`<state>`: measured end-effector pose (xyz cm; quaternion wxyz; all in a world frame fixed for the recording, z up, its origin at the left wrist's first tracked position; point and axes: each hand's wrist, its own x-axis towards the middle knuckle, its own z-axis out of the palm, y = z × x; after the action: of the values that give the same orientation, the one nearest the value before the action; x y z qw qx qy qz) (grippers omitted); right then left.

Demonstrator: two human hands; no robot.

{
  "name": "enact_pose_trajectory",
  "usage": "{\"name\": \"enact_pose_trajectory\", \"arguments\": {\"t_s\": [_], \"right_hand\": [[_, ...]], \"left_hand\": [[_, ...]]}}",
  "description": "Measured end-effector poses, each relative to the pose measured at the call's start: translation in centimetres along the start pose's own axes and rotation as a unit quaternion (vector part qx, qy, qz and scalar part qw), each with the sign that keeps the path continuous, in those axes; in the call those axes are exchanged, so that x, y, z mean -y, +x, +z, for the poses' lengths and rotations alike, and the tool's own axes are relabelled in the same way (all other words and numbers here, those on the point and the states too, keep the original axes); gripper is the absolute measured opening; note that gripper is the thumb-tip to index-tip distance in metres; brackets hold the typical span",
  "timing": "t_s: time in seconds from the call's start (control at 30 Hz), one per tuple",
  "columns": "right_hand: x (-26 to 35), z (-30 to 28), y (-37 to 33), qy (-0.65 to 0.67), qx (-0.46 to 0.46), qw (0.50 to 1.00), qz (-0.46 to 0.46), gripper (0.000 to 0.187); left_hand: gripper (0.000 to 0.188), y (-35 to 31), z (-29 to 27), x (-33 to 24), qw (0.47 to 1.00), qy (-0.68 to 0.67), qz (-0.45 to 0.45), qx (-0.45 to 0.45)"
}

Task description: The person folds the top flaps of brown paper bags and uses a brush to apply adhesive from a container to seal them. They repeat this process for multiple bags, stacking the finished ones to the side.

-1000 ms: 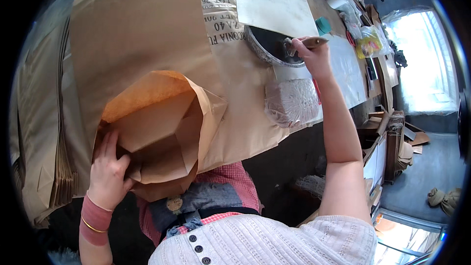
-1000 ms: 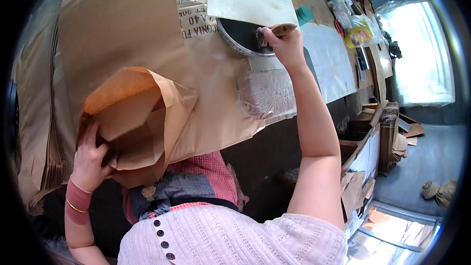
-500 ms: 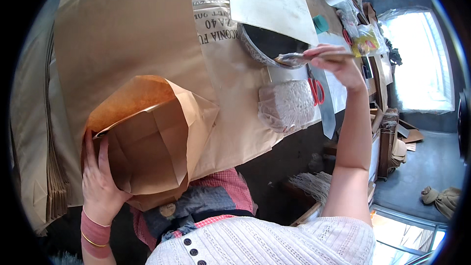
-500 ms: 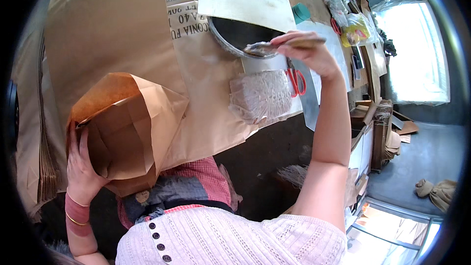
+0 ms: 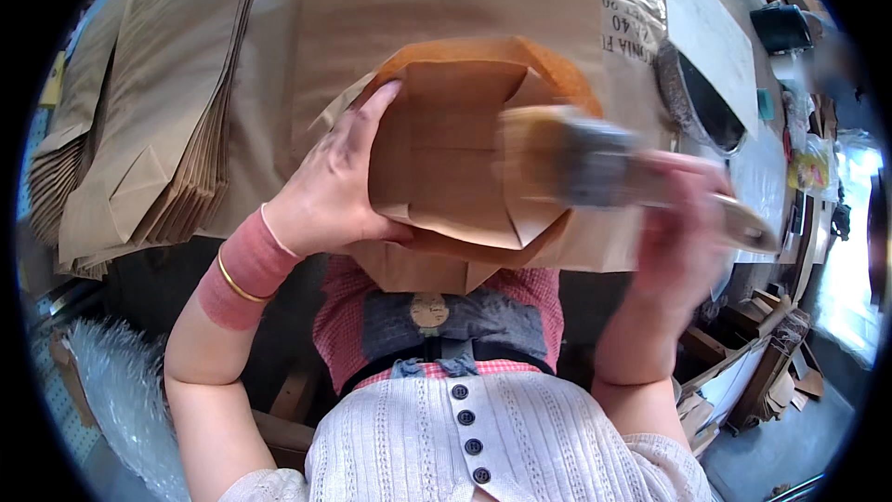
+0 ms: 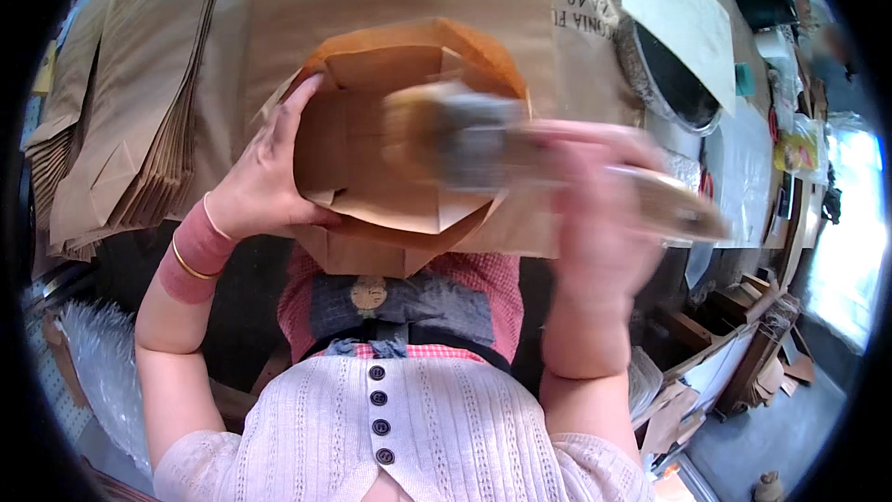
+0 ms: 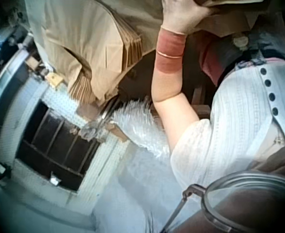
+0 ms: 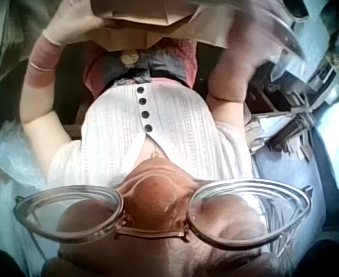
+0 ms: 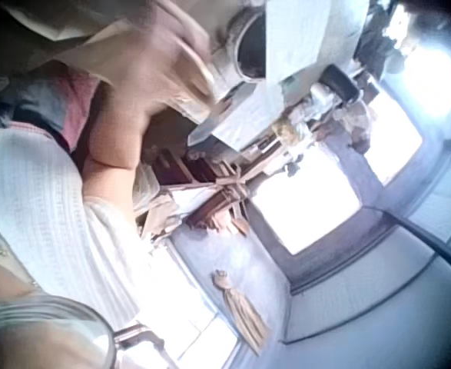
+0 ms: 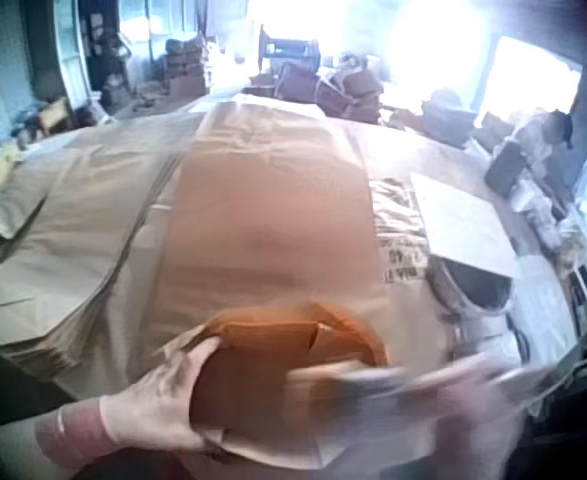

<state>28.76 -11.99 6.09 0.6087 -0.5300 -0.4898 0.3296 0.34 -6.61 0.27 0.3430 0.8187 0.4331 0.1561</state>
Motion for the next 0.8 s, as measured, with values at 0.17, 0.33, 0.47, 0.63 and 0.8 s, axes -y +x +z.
{"name": "enact_pose_trajectory", "arguments": {"t_s": [0.17, 0.33, 0.47, 0.63, 0.8], "right_hand": [[-6.1, 11.1, -1.4, 0.039, 0.132, 0.985, 0.106, 0.012], [-7.4, 10.5, -1.8, -0.026, 0.232, 0.954, 0.189, 0.012], [-3.9, 6.1, -0.5, -0.06, 0.128, 0.984, 0.108, 0.011], [-6.2, 1.3, 1.5, -0.293, 0.128, 0.947, -0.041, 0.012], [-3.3, -0.3, 0.2, -0.26, 0.185, 0.941, 0.108, 0.014]], "left_hand": [[0.126, -0.4, 0.5, 0.3, 0.999, -0.015, 0.025, -0.018], [0.115, -0.1, 1.3, 0.3, 0.998, 0.012, 0.039, -0.037], [0.11, -0.5, 1.4, 0.1, 0.999, 0.04, -0.001, -0.024], [0.106, -0.1, 1.9, 0.1, 0.998, 0.056, 0.0, -0.025], [0.084, -0.4, 1.2, -0.5, 0.997, 0.07, -0.021, -0.003]]}}
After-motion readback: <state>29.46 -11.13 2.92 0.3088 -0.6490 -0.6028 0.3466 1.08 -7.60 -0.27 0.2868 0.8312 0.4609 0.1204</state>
